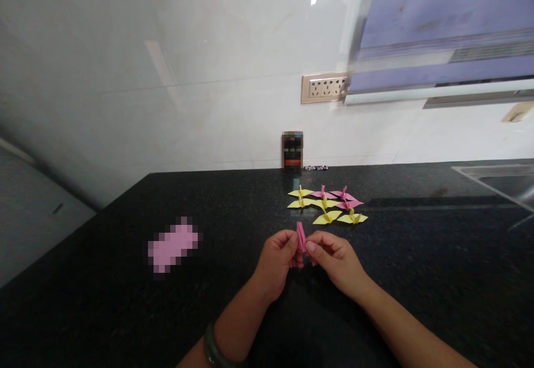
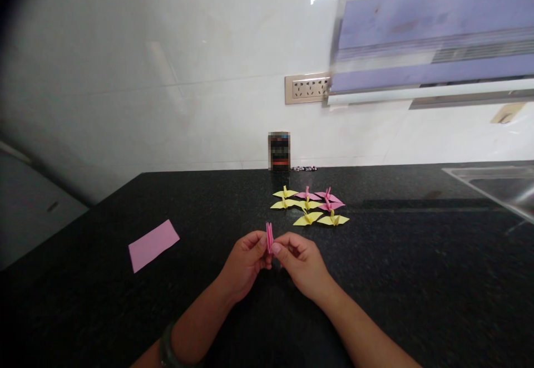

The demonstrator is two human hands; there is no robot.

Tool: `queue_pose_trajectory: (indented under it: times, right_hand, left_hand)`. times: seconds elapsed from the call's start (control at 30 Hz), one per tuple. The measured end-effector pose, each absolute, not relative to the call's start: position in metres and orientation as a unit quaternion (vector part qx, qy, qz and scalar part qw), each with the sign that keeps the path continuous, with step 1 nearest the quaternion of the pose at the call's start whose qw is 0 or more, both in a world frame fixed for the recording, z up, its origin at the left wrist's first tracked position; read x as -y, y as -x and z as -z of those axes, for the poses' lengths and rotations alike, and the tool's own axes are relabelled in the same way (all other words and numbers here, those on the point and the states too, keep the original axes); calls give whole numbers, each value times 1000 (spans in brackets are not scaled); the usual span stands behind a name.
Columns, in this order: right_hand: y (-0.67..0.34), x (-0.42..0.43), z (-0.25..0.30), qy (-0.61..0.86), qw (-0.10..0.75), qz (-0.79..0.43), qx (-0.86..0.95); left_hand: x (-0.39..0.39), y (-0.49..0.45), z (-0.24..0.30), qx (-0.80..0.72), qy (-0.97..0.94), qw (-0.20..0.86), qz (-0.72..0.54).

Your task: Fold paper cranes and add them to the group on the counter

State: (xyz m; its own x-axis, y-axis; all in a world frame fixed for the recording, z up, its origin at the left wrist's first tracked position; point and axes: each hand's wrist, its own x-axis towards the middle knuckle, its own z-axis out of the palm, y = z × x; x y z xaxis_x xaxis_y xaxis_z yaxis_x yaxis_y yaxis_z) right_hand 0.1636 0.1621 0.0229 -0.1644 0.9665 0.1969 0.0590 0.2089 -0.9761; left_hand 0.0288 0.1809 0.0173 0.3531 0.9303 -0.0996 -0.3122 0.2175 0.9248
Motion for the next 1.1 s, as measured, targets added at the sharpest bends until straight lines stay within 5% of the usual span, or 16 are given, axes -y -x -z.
queue_pose_trajectory:
  times: [0.57, 1.1]
  right_hand:
    - [-165, -165, -19, 428, 479, -446, 623]
    - [-167, -167, -11, 533, 467, -192, 679]
  left_hand:
    - [-182, -28, -14, -350, -445, 692, -448]
    - [-182, -27, -11, -430, -669, 378, -474]
